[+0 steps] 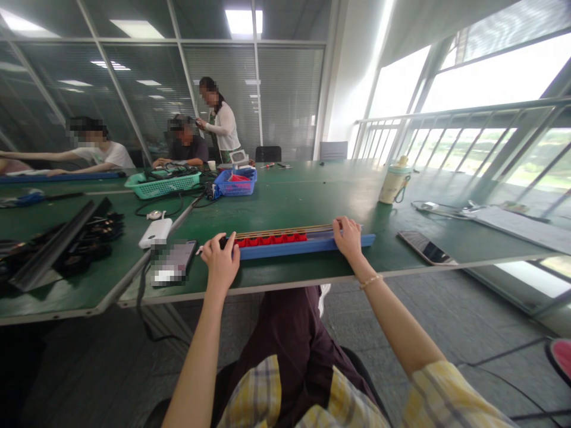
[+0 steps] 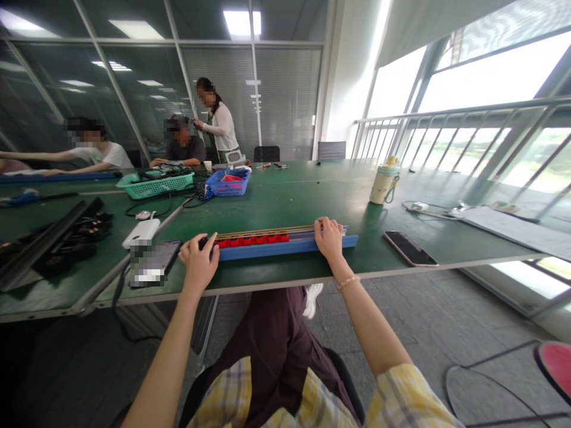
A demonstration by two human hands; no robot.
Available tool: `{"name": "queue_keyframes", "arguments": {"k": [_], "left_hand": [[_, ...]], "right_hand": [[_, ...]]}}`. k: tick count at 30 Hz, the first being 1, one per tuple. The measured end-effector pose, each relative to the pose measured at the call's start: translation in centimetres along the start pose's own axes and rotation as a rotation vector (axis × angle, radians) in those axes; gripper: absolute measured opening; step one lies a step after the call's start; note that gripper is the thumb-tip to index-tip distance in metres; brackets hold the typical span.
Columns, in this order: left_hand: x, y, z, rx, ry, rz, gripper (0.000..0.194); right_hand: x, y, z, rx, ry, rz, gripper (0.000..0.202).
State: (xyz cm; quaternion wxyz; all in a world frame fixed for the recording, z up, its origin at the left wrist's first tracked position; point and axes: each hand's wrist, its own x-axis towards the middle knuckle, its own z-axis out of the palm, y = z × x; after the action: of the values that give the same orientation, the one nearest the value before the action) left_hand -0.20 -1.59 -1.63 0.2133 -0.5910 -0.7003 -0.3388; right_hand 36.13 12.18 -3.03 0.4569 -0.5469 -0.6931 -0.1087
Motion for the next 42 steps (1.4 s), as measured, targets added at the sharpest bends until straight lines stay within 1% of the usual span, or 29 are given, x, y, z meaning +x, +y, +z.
{"name": "queue_keyframes", "arguments": {"k": [8,19,29,37,42], "left_hand": [[0.0,0.0,0.0,0.002,-0.009,-0.007,0.044],[0.0,0.0,0.0,0.011,-0.005,-0.002,0.045],[0.0,0.3,-0.3,0.013,-0.006,0.001,0.046],[0.0,0.4,-0.5,0.015,-0.01,0.001,0.043],[0.0,0.4,-0.6,0.007,-0.008,0.006,0.041]], "right_hand": [[0.0,-0.1,-0.3,0.089,0.023,0.018,0.024],[0.1,0.2,-0.3,0.056,0.061,-0.02,0.028],[0.2,1.2,0.2,0.044,0.13,0.117,0.031],[0.2,1.5,0.3,0.021,0.234,0.207,0.031],[0.1,1.6,0.2,0.012,0.258,0.241,0.032]]}}
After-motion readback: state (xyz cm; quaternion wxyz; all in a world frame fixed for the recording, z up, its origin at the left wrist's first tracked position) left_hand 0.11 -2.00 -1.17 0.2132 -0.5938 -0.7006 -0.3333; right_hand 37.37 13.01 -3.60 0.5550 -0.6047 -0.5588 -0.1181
